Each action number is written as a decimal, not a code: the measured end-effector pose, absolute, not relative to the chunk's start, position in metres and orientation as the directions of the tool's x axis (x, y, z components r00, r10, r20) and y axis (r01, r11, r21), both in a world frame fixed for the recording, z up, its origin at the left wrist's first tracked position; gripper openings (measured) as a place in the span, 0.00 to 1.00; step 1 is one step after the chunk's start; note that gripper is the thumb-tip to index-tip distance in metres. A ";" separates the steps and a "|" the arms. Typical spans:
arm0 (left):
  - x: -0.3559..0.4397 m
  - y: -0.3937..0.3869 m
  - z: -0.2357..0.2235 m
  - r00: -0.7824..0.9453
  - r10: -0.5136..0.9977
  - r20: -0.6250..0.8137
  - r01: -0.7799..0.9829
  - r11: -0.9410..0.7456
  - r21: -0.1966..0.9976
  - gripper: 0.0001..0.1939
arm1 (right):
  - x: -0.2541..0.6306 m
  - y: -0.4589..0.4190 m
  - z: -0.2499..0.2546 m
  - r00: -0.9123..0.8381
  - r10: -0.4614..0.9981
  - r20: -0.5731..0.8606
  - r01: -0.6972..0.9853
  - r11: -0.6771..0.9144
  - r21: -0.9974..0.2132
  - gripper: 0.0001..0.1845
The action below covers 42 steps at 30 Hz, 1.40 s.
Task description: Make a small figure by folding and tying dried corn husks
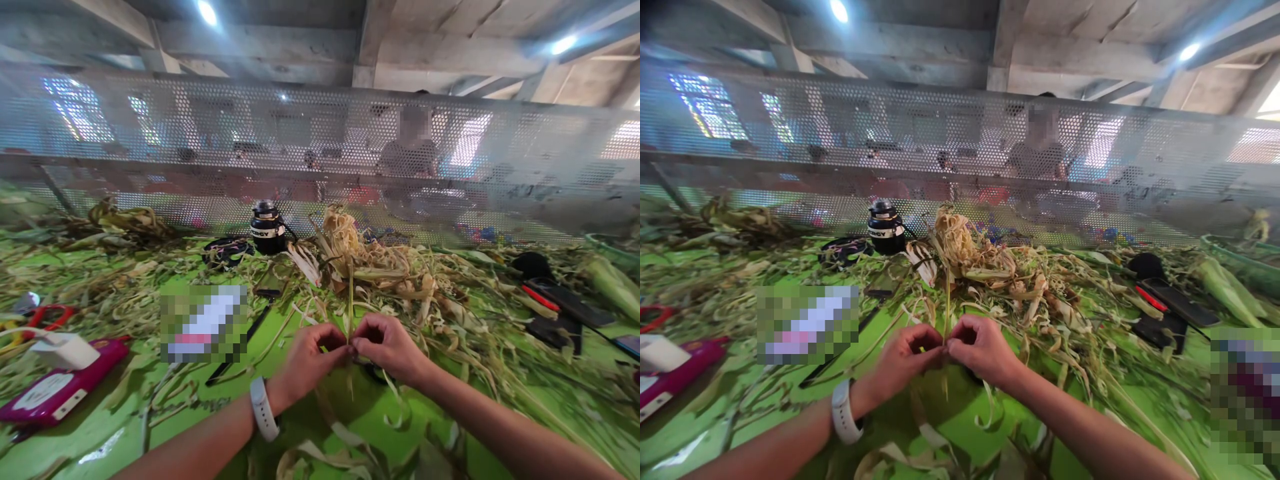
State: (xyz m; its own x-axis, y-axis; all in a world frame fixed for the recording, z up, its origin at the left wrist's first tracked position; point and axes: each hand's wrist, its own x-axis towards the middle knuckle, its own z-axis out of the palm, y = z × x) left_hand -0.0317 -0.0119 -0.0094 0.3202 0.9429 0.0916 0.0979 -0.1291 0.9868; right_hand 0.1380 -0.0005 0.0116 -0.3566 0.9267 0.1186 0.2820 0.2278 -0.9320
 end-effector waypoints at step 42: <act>-0.040 -0.002 -0.008 0.542 0.830 -0.132 0.064 0.116 0.991 0.21 | 0.139 -0.001 0.017 -0.536 0.826 -0.176 0.158 -0.107 -0.982 0.06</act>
